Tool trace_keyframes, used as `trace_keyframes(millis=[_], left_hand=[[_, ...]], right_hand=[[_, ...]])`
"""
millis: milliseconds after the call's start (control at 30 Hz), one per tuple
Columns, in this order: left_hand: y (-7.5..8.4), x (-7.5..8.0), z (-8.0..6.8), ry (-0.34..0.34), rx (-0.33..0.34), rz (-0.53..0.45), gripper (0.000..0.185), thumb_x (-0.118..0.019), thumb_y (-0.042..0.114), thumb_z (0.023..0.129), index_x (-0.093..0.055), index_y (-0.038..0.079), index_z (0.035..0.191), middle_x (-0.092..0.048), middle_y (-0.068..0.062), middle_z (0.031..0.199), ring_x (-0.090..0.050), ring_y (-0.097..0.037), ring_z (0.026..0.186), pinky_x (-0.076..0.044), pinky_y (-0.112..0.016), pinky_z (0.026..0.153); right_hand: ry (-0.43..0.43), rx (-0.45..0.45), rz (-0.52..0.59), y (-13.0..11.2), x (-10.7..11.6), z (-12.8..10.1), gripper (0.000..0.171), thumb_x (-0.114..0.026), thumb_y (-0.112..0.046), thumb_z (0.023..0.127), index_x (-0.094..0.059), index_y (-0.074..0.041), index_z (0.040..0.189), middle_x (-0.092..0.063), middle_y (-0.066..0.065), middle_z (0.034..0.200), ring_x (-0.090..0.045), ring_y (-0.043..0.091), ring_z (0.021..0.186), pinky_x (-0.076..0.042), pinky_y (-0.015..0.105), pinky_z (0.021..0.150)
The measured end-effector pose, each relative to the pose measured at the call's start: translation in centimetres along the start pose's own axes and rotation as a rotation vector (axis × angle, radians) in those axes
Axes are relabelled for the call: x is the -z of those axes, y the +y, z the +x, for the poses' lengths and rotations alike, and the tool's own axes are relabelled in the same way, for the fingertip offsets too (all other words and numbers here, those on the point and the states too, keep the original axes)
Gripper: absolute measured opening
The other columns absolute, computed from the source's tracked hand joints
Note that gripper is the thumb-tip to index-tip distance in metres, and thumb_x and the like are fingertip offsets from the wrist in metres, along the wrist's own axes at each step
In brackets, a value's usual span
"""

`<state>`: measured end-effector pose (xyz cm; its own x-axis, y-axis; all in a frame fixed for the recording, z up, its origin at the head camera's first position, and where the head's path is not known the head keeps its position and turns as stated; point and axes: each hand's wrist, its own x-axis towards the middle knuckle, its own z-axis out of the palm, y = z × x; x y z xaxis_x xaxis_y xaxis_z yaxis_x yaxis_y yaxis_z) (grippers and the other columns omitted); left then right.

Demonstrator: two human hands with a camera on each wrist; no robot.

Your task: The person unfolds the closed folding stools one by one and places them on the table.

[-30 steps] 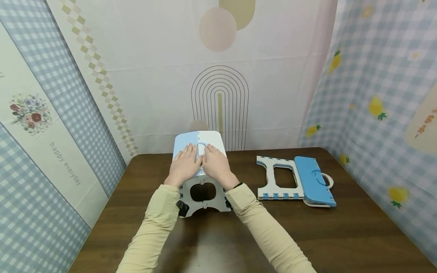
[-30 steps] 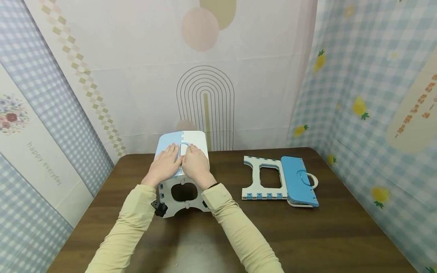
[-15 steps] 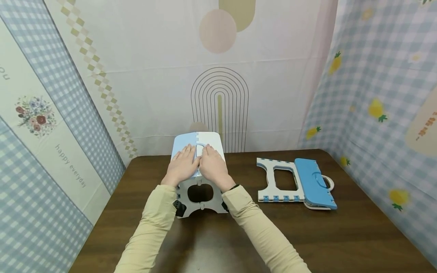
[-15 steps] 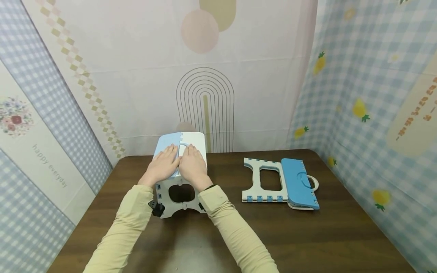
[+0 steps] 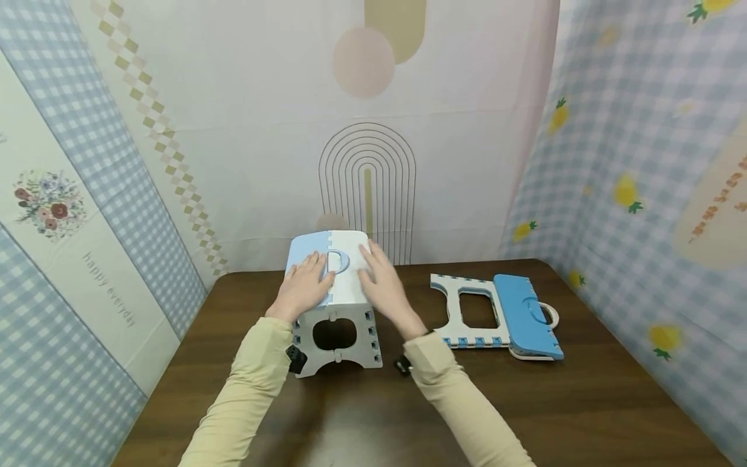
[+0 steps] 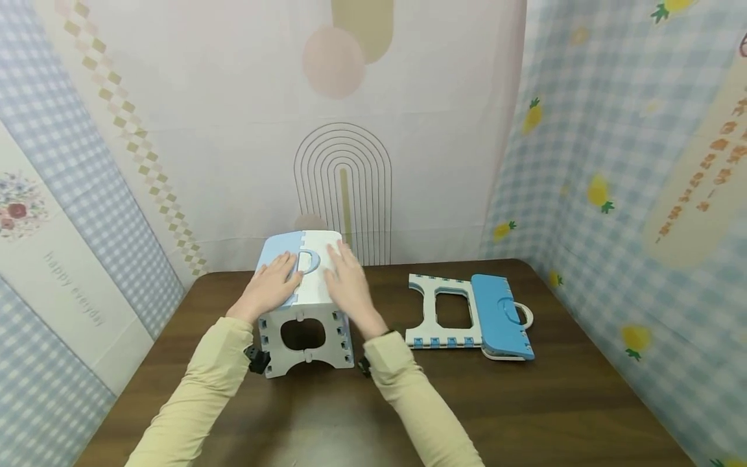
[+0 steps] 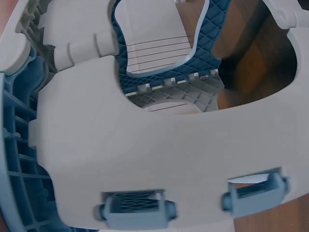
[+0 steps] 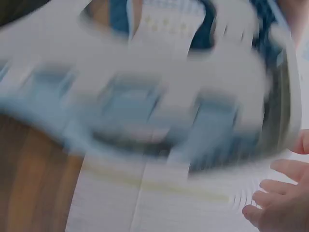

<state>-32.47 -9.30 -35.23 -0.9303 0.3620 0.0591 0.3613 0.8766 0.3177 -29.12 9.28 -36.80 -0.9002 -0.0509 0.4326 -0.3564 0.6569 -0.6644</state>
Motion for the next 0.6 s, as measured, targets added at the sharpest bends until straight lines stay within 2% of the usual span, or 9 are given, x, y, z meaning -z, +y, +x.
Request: trace_keyframes(millis=[100,200,267,367,433,467,533,600], left_hand=[[-0.1,0.4,-0.5,0.014,0.042,-0.007,0.065,-0.033,0.042,0.102,-0.02,0.005,0.154,-0.019,-0.017,0.161,-0.015,-0.036,0.15,-0.005,-0.063,0.12],[0.6,1.0,-1.0,0.076,0.061,-0.003,0.065,-0.041,0.038,0.101,-0.025,0.003,0.153,-0.027,-0.019,0.158,-0.021,-0.038,0.149,-0.005,-0.064,0.119],[1.9,1.4,-1.4,0.133,0.036,-0.015,0.063,-0.046,0.034,0.1,-0.028,0.002,0.151,-0.032,-0.02,0.156,-0.024,-0.038,0.148,-0.008,-0.061,0.12],[4.8,1.2,-1.9,0.244,-0.056,-0.085,0.057,-0.052,0.028,0.098,-0.038,0.003,0.147,-0.042,-0.018,0.151,-0.035,-0.036,0.143,-0.019,-0.055,0.12],[7.3,0.4,-2.3,0.31,-0.137,-0.159,0.05,-0.054,0.025,0.097,-0.046,0.006,0.143,-0.05,-0.015,0.145,-0.045,-0.033,0.136,-0.031,-0.05,0.117],[8.6,-0.1,-2.5,0.322,-0.179,-0.199,0.046,-0.054,0.024,0.097,-0.05,0.008,0.141,-0.054,-0.012,0.142,-0.05,-0.031,0.133,-0.036,-0.047,0.114],[11.0,-1.7,-2.8,0.307,-0.289,-0.247,0.039,-0.052,0.023,0.098,-0.056,0.012,0.135,-0.062,-0.007,0.135,-0.059,-0.025,0.123,-0.046,-0.041,0.106],[13.0,-3.6,-2.8,0.216,-0.39,-0.224,0.036,-0.049,0.026,0.1,-0.059,0.017,0.133,-0.064,0.0,0.133,-0.062,-0.019,0.12,-0.049,-0.035,0.103]], right_hand=[[0.051,-0.065,0.009,3.0,2.3,-1.5,0.052,-0.049,-0.019,0.099,-0.037,-0.01,0.149,-0.023,0.009,0.161,-0.018,0.03,0.151,-0.017,0.053,0.121],[0.03,-0.178,-0.044,6.0,4.7,-2.7,0.053,-0.044,-0.023,0.101,-0.032,-0.011,0.152,-0.019,0.012,0.162,-0.018,0.035,0.15,-0.019,0.056,0.12],[-0.001,-0.264,-0.078,7.9,6.3,-3.4,0.054,-0.041,-0.027,0.103,-0.028,-0.012,0.154,-0.014,0.015,0.163,-0.018,0.039,0.149,-0.021,0.059,0.118],[-0.04,-0.366,-0.143,11.0,8.7,-4.2,0.055,-0.037,-0.028,0.104,-0.024,-0.009,0.154,-0.01,0.021,0.162,-0.018,0.044,0.147,-0.023,0.062,0.115],[-0.057,-0.419,-0.18,13.0,10.5,-4.5,0.056,-0.035,-0.028,0.105,-0.023,-0.005,0.154,-0.009,0.025,0.161,-0.017,0.047,0.146,-0.023,0.063,0.115],[-0.064,-0.44,-0.198,14.0,11.5,-4.6,0.056,-0.035,-0.027,0.105,-0.023,-0.002,0.153,-0.009,0.027,0.16,-0.017,0.049,0.145,-0.023,0.064,0.114],[-0.076,-0.482,-0.213,16.0,13.5,-5.0,0.057,-0.033,-0.026,0.104,-0.022,0.004,0.151,-0.009,0.032,0.158,-0.016,0.052,0.143,-0.022,0.065,0.114],[-0.08,-0.532,-0.212,17.9,15.4,-5.6,0.059,-0.032,-0.026,0.104,-0.02,0.008,0.15,-0.011,0.036,0.156,-0.017,0.054,0.141,-0.023,0.065,0.113]])
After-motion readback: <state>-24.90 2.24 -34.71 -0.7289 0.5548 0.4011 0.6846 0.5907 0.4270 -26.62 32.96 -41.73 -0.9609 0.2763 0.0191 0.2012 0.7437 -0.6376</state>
